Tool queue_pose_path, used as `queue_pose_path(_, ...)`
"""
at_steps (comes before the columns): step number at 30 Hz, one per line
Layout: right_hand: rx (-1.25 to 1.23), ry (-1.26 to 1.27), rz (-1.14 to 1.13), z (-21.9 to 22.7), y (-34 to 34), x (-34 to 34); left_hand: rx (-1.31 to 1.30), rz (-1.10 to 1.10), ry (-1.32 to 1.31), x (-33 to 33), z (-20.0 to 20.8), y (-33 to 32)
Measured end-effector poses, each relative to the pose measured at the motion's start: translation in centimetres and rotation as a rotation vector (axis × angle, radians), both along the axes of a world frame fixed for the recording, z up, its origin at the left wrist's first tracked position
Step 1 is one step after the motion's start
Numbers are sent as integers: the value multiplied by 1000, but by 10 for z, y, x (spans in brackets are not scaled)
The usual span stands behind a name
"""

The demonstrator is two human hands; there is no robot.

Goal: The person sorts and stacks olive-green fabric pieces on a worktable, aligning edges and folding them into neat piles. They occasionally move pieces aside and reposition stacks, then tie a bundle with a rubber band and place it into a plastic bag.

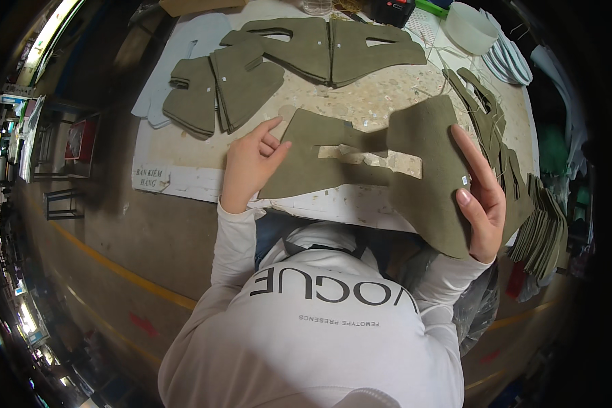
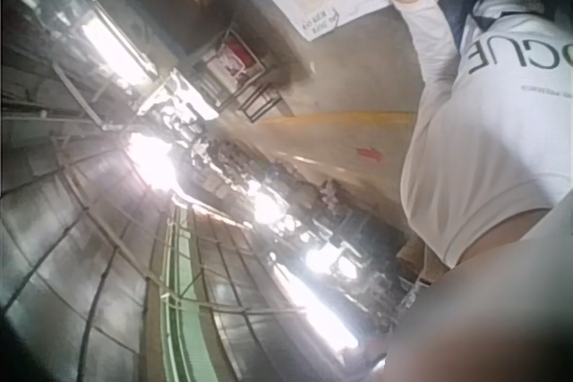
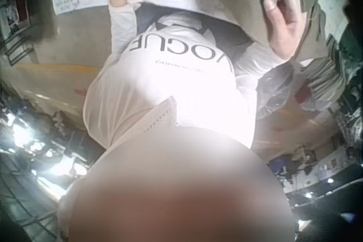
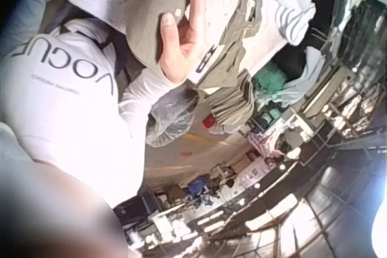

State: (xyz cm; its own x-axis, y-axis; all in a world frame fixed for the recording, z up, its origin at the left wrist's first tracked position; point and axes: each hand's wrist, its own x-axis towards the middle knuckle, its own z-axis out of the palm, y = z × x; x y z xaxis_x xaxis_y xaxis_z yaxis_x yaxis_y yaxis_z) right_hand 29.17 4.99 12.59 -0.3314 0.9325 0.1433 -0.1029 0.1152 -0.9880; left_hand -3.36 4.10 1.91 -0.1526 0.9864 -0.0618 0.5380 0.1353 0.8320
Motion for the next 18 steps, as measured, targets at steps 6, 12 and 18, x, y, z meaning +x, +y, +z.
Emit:
queue_pose_path(6,-84,68,37,-43,9,-13,68,16,-132,-5,-2,-5)
queue_pose_path(12,-167,-151,72,-104,26,-5,56,17,-317,-6,0,-7)
queue_pose_path(18,-159,-270,7,-119,26,2,60,-205,-142,0,9,-9)
